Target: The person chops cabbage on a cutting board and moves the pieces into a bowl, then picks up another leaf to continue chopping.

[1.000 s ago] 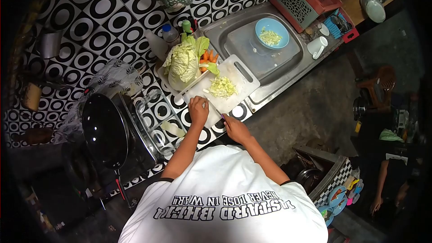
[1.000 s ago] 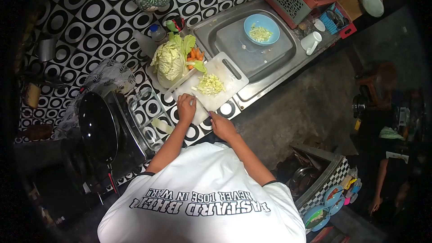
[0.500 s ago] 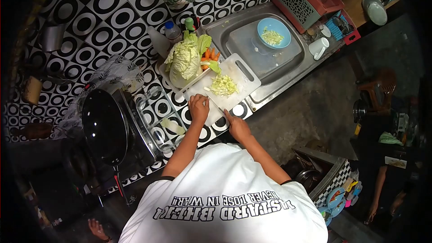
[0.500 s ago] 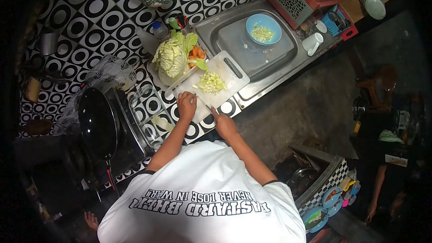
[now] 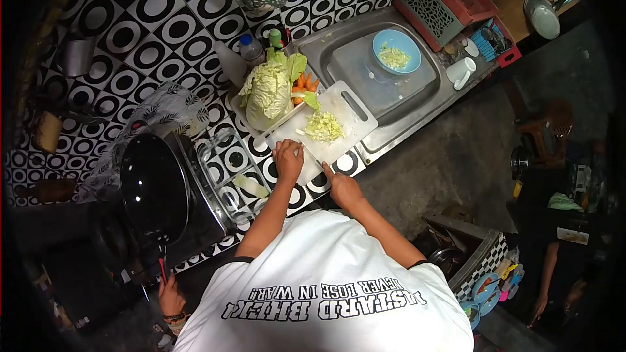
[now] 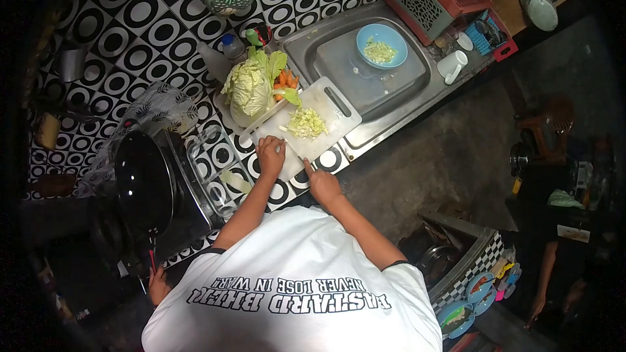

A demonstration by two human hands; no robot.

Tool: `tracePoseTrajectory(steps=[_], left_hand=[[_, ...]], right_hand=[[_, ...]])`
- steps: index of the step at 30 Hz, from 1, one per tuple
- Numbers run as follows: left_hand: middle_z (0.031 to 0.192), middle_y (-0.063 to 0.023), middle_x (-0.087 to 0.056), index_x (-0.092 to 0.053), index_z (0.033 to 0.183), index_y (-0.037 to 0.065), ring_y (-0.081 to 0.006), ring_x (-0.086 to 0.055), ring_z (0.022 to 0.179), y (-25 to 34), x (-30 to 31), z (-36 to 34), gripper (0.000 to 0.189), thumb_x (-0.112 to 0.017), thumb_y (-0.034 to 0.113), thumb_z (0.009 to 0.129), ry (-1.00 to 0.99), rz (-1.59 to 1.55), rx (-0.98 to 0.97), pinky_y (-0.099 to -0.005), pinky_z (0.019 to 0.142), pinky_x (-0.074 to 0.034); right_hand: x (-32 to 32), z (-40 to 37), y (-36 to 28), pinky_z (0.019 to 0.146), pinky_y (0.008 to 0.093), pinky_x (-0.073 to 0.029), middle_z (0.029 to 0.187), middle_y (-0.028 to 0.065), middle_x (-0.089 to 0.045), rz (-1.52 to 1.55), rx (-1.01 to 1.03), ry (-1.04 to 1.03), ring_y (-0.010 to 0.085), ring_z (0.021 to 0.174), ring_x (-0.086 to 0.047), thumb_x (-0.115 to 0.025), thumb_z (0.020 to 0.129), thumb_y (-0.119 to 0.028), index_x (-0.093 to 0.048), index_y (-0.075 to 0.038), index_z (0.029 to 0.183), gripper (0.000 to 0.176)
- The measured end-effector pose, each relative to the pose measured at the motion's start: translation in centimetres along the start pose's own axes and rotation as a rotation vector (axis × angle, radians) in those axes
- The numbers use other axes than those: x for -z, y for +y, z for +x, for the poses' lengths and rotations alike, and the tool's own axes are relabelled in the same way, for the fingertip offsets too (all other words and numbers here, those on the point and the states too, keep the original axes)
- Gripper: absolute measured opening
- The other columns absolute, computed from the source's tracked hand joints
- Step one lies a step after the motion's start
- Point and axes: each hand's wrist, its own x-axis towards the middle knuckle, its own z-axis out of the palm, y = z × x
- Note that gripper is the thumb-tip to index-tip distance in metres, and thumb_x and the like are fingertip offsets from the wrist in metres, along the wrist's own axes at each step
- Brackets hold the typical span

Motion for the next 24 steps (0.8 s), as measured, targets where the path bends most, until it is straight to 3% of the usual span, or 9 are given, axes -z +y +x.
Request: tracePoseTrajectory(steps=[10,15,19,21,24], left_hand=[[0.09,-0.0016,-0.064,-0.072,0.084,0.01,-0.0237,-0.055,0.094,-0.2,-0.1,0.0,0.008,-0.072,0.013,0.076,-0.032,0.013,0.01,-0.0389,0.083,-0.037],[0.09,-0.0014,-0.064,-0.072,0.084,0.011,-0.0236,-0.055,0.094,-0.4,-0.2,0.0,0.009,-0.073,0.013,0.076,-0.04,0.017,0.008,-0.0394,0.084,-0.037],[0.089,-0.0009,-0.064,-0.072,0.083,0.011,-0.0235,-0.055,0.093,-0.6,-0.4,0.0,0.008,-0.073,0.013,0.075,-0.015,0.036,-0.02,-0.0404,0.084,-0.037],[0.089,-0.0007,-0.064,-0.071,0.082,0.011,-0.0235,-0.055,0.093,-0.7,-0.4,-0.1,0.008,-0.073,0.013,0.075,0.002,0.038,-0.03,-0.0405,0.084,-0.037],[0.089,-0.0004,-0.063,-0.071,0.082,0.012,-0.0235,-0.055,0.092,-0.6,-0.4,-0.1,0.009,-0.074,0.013,0.074,0.019,0.04,-0.043,-0.0406,0.084,-0.037]], right_hand=[[4.5,0.7,-2.3,0.062,0.0441,-0.053,0.075,0.0195,-0.067,-0.126,0.035,-0.135,0.0354,0.068,-0.065,-0.052,0.075,-0.002,-0.04,0.002,0.142,0.068],[6.4,1.2,-3.6,0.062,0.0371,-0.055,0.079,0.0133,-0.071,-0.321,0.135,-0.141,0.0268,0.071,-0.069,-0.051,0.082,-0.006,-0.046,0.003,0.138,0.058],[6.1,1.6,-3.6,0.058,0.0405,-0.053,0.073,0.015,-0.068,-0.308,0.173,-0.125,0.0302,0.065,-0.066,-0.054,0.074,-0.005,-0.041,0.002,0.142,0.07],[7.4,1.4,-4.8,0.062,0.036,-0.056,0.079,0.0124,-0.071,-0.381,0.175,-0.202,0.0259,0.071,-0.07,-0.05,0.083,-0.006,-0.046,0.002,0.138,0.056],[7.2,1.7,-4.5,0.064,0.0365,-0.056,0.08,0.0131,-0.071,-0.371,0.205,-0.208,0.0271,0.073,-0.07,-0.049,0.084,-0.007,-0.047,0.003,0.137,0.054]])
